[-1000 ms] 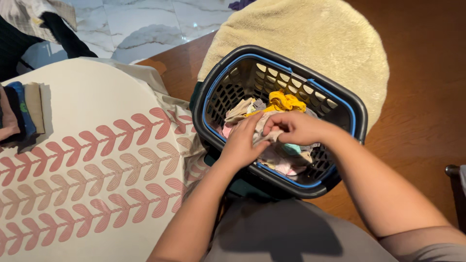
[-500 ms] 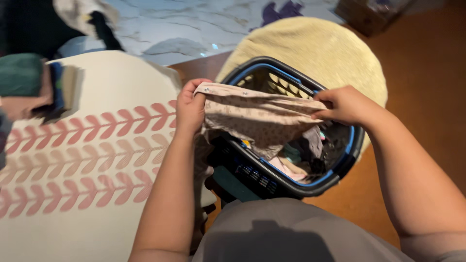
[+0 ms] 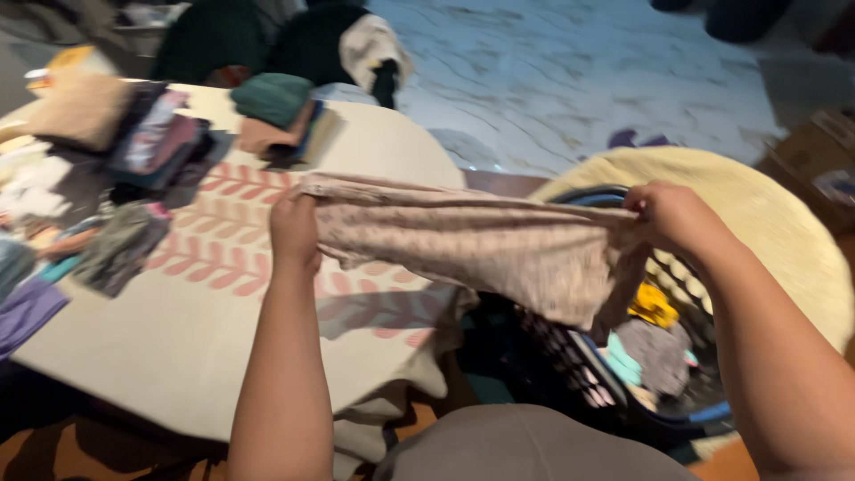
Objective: The person zips up a baby onesie and folds it by hand on a table, then takes another onesie from a laundry basket to continue folding.
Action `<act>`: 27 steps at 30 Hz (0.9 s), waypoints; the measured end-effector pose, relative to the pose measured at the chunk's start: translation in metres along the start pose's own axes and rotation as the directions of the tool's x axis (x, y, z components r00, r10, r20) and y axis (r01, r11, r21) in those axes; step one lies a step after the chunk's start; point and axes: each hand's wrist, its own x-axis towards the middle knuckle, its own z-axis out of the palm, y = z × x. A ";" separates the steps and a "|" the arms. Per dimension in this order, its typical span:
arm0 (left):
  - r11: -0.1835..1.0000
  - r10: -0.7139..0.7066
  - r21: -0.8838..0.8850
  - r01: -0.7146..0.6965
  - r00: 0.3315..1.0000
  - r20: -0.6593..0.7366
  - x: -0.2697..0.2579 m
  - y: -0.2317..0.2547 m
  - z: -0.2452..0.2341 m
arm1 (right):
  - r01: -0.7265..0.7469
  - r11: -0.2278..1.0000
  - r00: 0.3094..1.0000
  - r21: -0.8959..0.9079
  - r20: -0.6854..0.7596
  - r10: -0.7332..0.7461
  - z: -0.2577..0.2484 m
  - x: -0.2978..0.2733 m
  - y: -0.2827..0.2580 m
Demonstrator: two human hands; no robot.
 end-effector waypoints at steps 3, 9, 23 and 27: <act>0.993 0.069 0.111 -0.044 0.972 -0.227 0.031 0.035 -0.064 | -0.003 0.998 0.986 0.062 -0.166 0.013 0.001 0.046 -0.055; 0.919 0.390 0.179 -0.351 0.878 -0.277 0.068 0.097 -0.201 | 0.241 0.964 0.756 0.109 -0.644 -0.116 -0.020 0.100 -0.202; 0.467 0.142 0.811 -0.352 0.935 0.324 -0.130 -0.070 -0.305 | -0.135 0.888 0.991 0.440 0.074 0.114 0.302 -0.007 -0.376; 0.562 0.120 0.603 -0.566 0.777 0.618 -0.122 -0.078 -0.211 | -0.183 0.822 0.983 0.540 0.112 0.145 0.292 -0.012 -0.411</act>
